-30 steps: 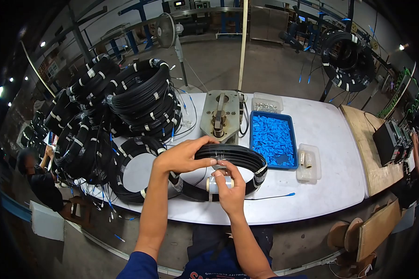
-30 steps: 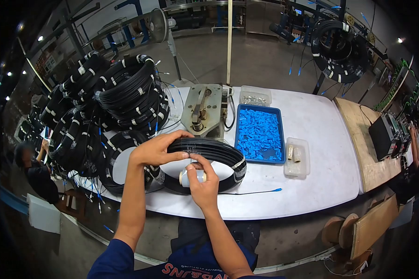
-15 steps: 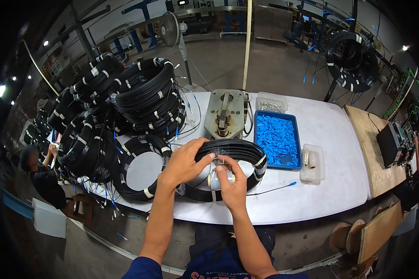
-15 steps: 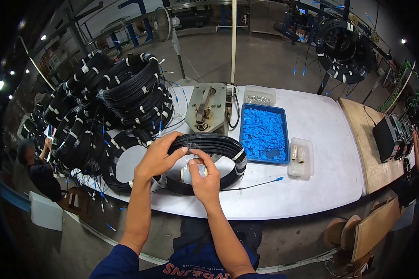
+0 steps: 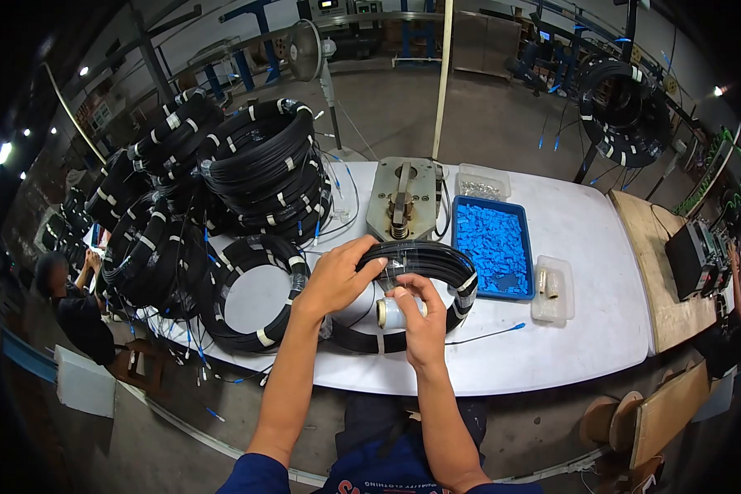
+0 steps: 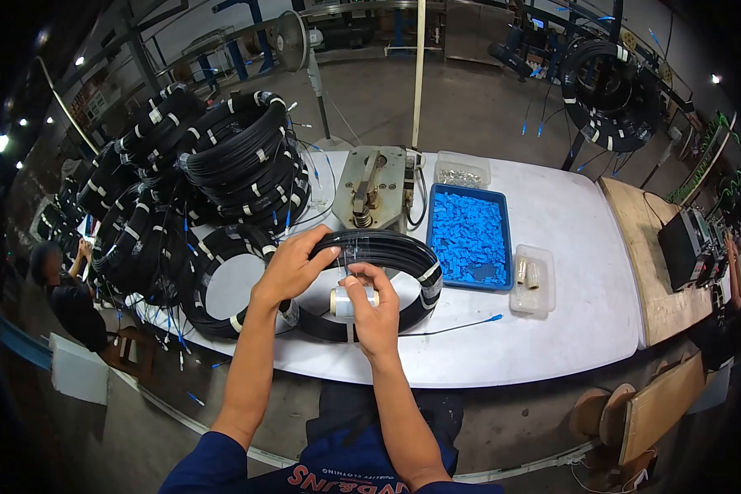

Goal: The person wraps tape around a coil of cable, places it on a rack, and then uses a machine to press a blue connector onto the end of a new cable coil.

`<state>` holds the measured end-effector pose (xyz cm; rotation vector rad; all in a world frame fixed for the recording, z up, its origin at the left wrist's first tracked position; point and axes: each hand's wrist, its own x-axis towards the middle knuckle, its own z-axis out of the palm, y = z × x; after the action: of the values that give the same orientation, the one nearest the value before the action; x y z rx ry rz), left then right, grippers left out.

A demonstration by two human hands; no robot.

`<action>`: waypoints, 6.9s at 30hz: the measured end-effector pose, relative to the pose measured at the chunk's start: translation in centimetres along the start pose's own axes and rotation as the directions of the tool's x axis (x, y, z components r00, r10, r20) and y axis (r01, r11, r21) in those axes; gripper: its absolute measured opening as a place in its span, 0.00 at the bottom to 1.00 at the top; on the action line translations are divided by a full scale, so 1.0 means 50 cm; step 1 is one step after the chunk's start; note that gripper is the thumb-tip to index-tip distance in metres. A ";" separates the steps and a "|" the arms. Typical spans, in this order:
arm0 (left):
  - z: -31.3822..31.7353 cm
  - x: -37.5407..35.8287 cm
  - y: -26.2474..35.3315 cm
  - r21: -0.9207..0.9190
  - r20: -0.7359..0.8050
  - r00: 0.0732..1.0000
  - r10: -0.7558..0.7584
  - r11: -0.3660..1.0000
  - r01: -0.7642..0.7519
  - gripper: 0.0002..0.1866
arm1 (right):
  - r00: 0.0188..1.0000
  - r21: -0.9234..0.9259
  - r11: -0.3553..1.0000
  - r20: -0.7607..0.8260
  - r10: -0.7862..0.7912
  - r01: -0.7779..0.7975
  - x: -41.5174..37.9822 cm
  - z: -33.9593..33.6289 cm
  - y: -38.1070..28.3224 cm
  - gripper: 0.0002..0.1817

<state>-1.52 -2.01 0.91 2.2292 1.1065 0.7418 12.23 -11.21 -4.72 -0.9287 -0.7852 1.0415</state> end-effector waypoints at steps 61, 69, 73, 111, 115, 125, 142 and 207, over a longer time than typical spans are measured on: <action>0.002 -0.016 0.021 0.079 0.036 0.982 0.184 0.979 -0.186 0.42 | 0.935 0.290 0.946 0.272 -0.229 0.147 0.193 -0.104 0.106 0.33; -0.021 0.058 -0.032 -0.171 0.317 0.920 -0.230 0.940 0.294 0.28 | 0.928 0.365 0.922 0.283 -0.242 0.129 0.192 -0.097 0.105 0.36; -0.029 0.105 -0.021 -0.254 0.622 0.752 -0.219 0.851 0.459 0.34 | 0.912 0.352 0.920 0.295 -0.285 0.173 0.193 -0.100 0.110 0.34; 0.006 0.085 -0.046 -0.349 0.091 0.996 0.007 0.937 0.025 0.24 | 0.789 -0.705 0.709 0.426 0.442 -0.017 0.280 -0.060 -0.173 0.26; 0.005 0.055 -0.031 -0.154 0.082 0.993 -0.085 0.983 0.097 0.25 | 0.848 -0.680 0.716 0.465 0.256 0.157 0.284 -0.067 -0.161 0.23; 0.037 0.056 -0.043 0.113 -0.100 0.992 0.071 0.992 -0.060 0.29 | 0.747 -0.643 0.539 0.664 0.040 0.544 0.214 -0.043 -0.219 0.30; 0.066 0.015 0.000 0.177 -0.216 0.966 0.139 0.979 -0.101 0.20 | 0.917 -0.681 0.668 0.014 -0.399 0.301 0.034 0.007 -0.139 0.15; 0.045 -0.026 0.039 0.245 -0.111 0.978 0.175 0.959 -0.144 0.30 | 0.865 0.069 0.869 -0.164 -0.474 0.490 0.089 -0.023 0.179 0.14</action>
<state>0.38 -4.57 0.34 2.5250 1.1370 0.8746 11.46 -5.33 -12.87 -0.6542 -0.7809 0.5625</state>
